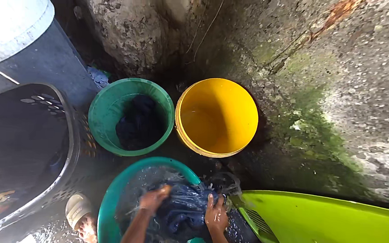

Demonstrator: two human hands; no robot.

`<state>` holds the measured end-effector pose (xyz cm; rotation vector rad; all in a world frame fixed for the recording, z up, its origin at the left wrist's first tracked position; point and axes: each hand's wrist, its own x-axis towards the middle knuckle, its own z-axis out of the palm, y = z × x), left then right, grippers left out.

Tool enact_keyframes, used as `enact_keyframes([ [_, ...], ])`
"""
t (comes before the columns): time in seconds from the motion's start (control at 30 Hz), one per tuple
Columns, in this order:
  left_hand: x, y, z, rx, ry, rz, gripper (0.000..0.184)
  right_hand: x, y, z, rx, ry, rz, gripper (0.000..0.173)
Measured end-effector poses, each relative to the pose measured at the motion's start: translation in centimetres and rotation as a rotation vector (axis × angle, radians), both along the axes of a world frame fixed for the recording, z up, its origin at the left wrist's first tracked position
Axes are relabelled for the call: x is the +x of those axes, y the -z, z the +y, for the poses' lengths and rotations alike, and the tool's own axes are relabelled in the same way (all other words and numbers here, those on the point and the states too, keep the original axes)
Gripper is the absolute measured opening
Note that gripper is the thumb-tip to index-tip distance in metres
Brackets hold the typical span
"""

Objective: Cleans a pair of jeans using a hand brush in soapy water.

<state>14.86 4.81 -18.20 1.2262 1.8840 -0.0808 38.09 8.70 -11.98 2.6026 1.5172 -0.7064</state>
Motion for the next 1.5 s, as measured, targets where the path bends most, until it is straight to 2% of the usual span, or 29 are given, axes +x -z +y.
enact_keyframes([
  [0.07, -3.6, -0.2, 0.0, -0.17, -0.125, 0.077, 0.058, -0.1, 0.4, -0.1, 0.045, 0.024, 0.003, 0.067],
  [0.1, -3.3, -1.4, 0.1, -0.182, -0.186, 0.108, 0.058, -0.1, 0.6, -0.1, 0.052, 0.028, -0.001, 0.067],
  [0.17, 0.8, -4.7, 0.8, 0.002, -0.256, 0.038, 0.058, -0.2, 0.8, 0.0, 0.074, 0.02, -0.016, 0.066],
  [0.2, 3.8, -5.6, 0.8, 0.206, -0.267, -0.077, 0.055, -0.3, 0.8, 0.0, 0.076, 0.016, -0.015, 0.065],
  [0.23, 6.4, -5.8, 0.8, 0.375, -0.238, -0.204, 0.053, -0.3, 0.9, -0.2, 0.077, 0.014, -0.01, 0.066],
  [0.27, 7.9, -5.5, 0.7, 0.422, -0.16, -0.273, 0.055, -0.3, 0.8, -0.2, 0.072, 0.016, -0.005, 0.065],
  [0.33, 5.8, -3.0, -0.8, 0.203, 0.023, -0.176, 0.059, -0.2, 0.5, -0.1, 0.043, 0.01, -0.013, 0.066],
  [0.4, -0.3, -0.6, -3.5, -0.149, 0.102, 0.001, 0.061, -0.3, 0.3, -0.2, 0.029, -0.001, -0.031, 0.065],
  [0.43, -2.7, -0.3, -3.8, -0.236, 0.08, 0.05, 0.062, -0.5, 0.4, 0.0, 0.03, -0.006, -0.038, 0.066],
  [0.5, -2.6, -2.4, -2.7, -0.288, 0.007, 0.072, 0.062, -0.7, 0.5, -0.2, 0.027, -0.013, -0.05, 0.065],
  [0.53, -0.7, -4.5, -1.2, -0.214, -0.04, 0.028, 0.062, -0.6, 0.6, 0.0, 0.041, -0.015, -0.049, 0.065],
  [0.6, 4.4, -8.2, 0.5, 0.145, -0.159, -0.168, 0.059, -0.5, 0.7, -0.2, 0.067, -0.019, -0.034, 0.064],
  [0.67, 8.4, -8.2, -0.3, 0.386, -0.194, -0.326, 0.056, -0.4, 0.6, -0.4, 0.046, -0.015, -0.006, 0.064],
  [0.7, 8.4, -6.5, -1.9, 0.355, -0.141, -0.294, 0.058, -0.3, 0.5, -0.4, 0.041, -0.023, -0.012, 0.065],
  [0.8, 1.7, -1.6, -6.8, -0.165, 0.041, -0.025, 0.064, -0.4, 0.4, -0.2, 0.056, -0.025, -0.023, 0.066],
  [0.83, 0.2, -1.3, -6.8, -0.269, 0.057, 0.027, 0.065, -0.5, 0.6, -0.1, 0.068, -0.026, -0.025, 0.065],
  [0.9, 1.0, -3.1, -5.1, -0.311, 0.031, 0.032, 0.067, -0.5, 0.6, -0.5, 0.074, -0.024, -0.027, 0.063],
  [0.93, 2.7, -4.9, -3.3, -0.235, -0.017, -0.019, 0.067, -0.5, 0.5, -0.2, 0.087, -0.03, -0.027, 0.062],
  [1.0, 6.9, -8.2, -0.9, 0.14, -0.136, -0.204, 0.062, -0.5, 0.5, 0.0, 0.097, -0.029, -0.007, 0.062],
  [1.07, 9.8, -7.8, -1.2, 0.428, -0.19, -0.329, 0.058, -0.3, 0.4, -0.2, 0.082, -0.027, 0.014, 0.061],
  [1.1, 9.2, -6.2, -2.7, 0.39, -0.131, -0.276, 0.059, -0.3, 0.3, -0.2, 0.077, -0.025, 0.018, 0.061],
  [1.2, 1.0, -1.4, -6.9, -0.223, 0.1, 0.016, 0.062, -0.4, 0.6, -0.1, 0.121, -0.03, 0.0, 0.063],
  [1.27, -1.8, -1.6, -6.5, -0.354, 0.154, 0.086, 0.062, -0.4, 0.9, -0.2, 0.134, -0.025, -0.01, 0.062],
  [1.33, 0.3, -4.9, -4.1, -0.19, 0.103, 0.007, 0.063, -0.5, 0.9, -0.3, 0.136, -0.025, -0.001, 0.061],
  [1.37, 2.6, -6.4, -3.0, 0.042, 0.058, -0.074, 0.061, -0.5, 0.9, -0.3, 0.14, -0.029, 0.004, 0.061],
  [1.4, 5.4, -6.7, -2.2, 0.358, 0.0, -0.173, 0.056, -0.5, 0.9, -0.4, 0.139, -0.034, 0.011, 0.061],
  [1.43, 7.6, -6.5, -1.4, 0.575, -0.027, -0.273, 0.053, -0.3, 1.0, -0.4, 0.132, -0.035, 0.02, 0.061],
  [1.47, 8.3, -5.6, -1.0, 0.627, -0.003, -0.308, 0.052, -0.2, 1.0, -0.4, 0.124, -0.034, 0.025, 0.06],
  [1.5, 7.2, -4.1, -1.3, 0.519, 0.053, -0.259, 0.054, -0.1, 0.9, -0.4, 0.116, -0.032, 0.031, 0.061],
])
